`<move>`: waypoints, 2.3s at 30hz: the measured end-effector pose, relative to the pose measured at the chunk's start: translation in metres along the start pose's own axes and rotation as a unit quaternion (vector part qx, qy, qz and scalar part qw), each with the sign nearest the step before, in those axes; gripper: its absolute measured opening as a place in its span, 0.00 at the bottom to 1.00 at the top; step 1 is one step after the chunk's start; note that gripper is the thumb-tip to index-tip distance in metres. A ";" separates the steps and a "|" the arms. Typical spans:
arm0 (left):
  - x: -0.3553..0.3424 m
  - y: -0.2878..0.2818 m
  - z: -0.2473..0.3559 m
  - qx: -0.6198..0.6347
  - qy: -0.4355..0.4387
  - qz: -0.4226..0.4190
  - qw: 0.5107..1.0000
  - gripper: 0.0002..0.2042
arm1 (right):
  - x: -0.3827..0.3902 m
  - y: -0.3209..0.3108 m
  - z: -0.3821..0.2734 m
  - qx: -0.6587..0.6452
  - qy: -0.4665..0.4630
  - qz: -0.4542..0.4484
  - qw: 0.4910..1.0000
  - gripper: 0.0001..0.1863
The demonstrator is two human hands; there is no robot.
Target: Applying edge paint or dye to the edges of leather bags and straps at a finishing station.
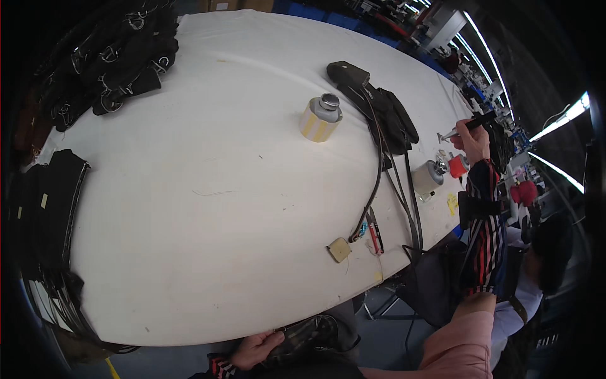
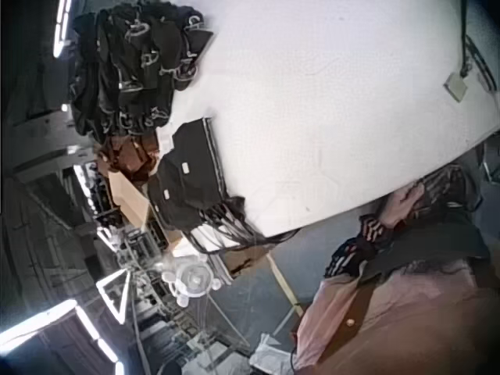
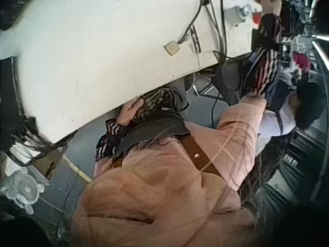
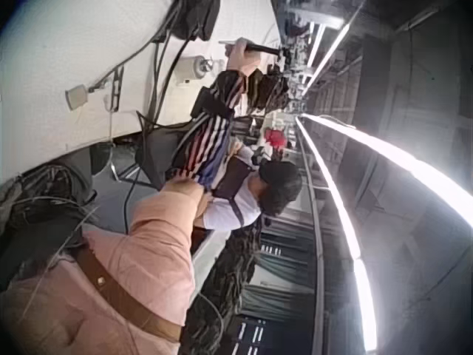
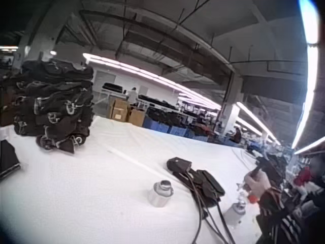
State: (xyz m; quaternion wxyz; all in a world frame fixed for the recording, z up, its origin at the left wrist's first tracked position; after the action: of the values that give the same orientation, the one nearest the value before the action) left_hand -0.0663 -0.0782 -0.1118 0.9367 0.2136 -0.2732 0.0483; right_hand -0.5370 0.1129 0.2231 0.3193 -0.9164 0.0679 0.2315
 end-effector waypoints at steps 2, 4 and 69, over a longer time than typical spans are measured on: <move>-0.002 0.011 0.007 -0.007 0.019 -0.019 1.000 0.09 | -0.010 -0.032 0.064 0.023 0.034 0.037 0.998 0.11; 0.000 0.020 0.017 -0.014 0.041 -0.033 0.999 0.09 | -0.005 -0.041 0.094 0.040 0.035 0.051 0.997 0.11; 0.052 0.087 0.014 -0.095 0.128 0.040 0.986 0.13 | 0.447 0.016 -0.028 -0.215 0.017 -0.235 0.948 0.04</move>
State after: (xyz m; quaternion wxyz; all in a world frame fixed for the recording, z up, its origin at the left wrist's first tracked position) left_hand -0.0471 -0.0067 -0.0412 0.9772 0.1049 -0.1629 0.0867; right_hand -0.1355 0.0930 0.0244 0.1592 -0.9571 -0.1954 0.1429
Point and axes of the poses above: each hand's wrist, its own x-axis away from the middle knuckle, its own y-axis out of the palm, z = x × y, the point moved 10 cm from there along -x, towards the middle knuckle, and after that the axes turned 9 degrees about z, right-handed, at the moved point
